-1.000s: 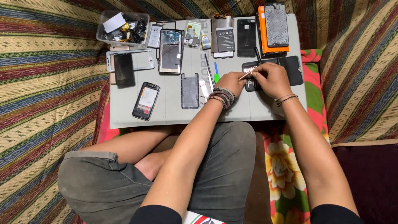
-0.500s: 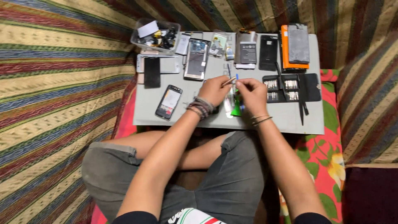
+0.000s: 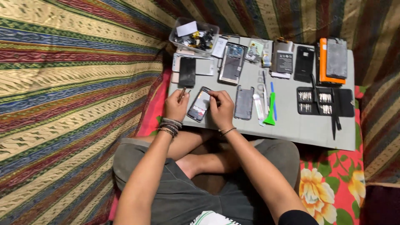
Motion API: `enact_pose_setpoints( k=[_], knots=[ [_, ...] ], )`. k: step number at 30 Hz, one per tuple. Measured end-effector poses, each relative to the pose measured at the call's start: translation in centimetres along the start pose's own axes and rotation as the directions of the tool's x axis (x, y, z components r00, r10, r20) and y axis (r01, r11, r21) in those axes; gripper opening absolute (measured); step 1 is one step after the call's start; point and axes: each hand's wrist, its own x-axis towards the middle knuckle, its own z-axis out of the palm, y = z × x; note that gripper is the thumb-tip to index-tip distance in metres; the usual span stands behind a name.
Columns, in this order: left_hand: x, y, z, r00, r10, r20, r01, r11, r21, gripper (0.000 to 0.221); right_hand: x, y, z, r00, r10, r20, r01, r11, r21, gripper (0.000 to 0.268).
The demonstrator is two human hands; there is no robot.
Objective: Prying apart a mobile phone chassis to access internal components for repair.
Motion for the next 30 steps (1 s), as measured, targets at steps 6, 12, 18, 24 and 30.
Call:
enact_pose_setpoints(
  k=[6,12,18,24,30],
  knots=[
    [0.0,0.5,-0.3,0.999,0.011,0.048,-0.011,1.0,-0.006,0.008,0.6,0.0,1.8,0.954,-0.296,0.044,0.299,0.94,-0.162,0.032],
    [0.0,3.8,-0.8,0.989,-0.138,0.05,0.131,0.984,0.118,0.018,0.5,0.6,2.1,0.917,-0.389,0.091,0.399,0.895,-0.201,0.028],
    [-0.6,4.4,1.0,0.998,0.03,-0.059,-0.036,0.995,-0.098,0.011,0.9,0.9,0.0,0.909,-0.396,0.127,0.416,0.875,-0.249,0.029],
    [-1.2,3.5,1.1,0.994,0.074,-0.076,-0.082,0.989,-0.121,0.008,0.3,2.0,-0.4,0.959,-0.284,0.008,0.279,0.936,-0.212,0.027],
    [-1.0,3.1,1.7,0.997,0.037,-0.068,-0.042,0.996,-0.074,0.007,-0.1,1.4,-0.7,0.978,-0.171,-0.121,0.143,0.968,-0.207,0.023]
  ],
)
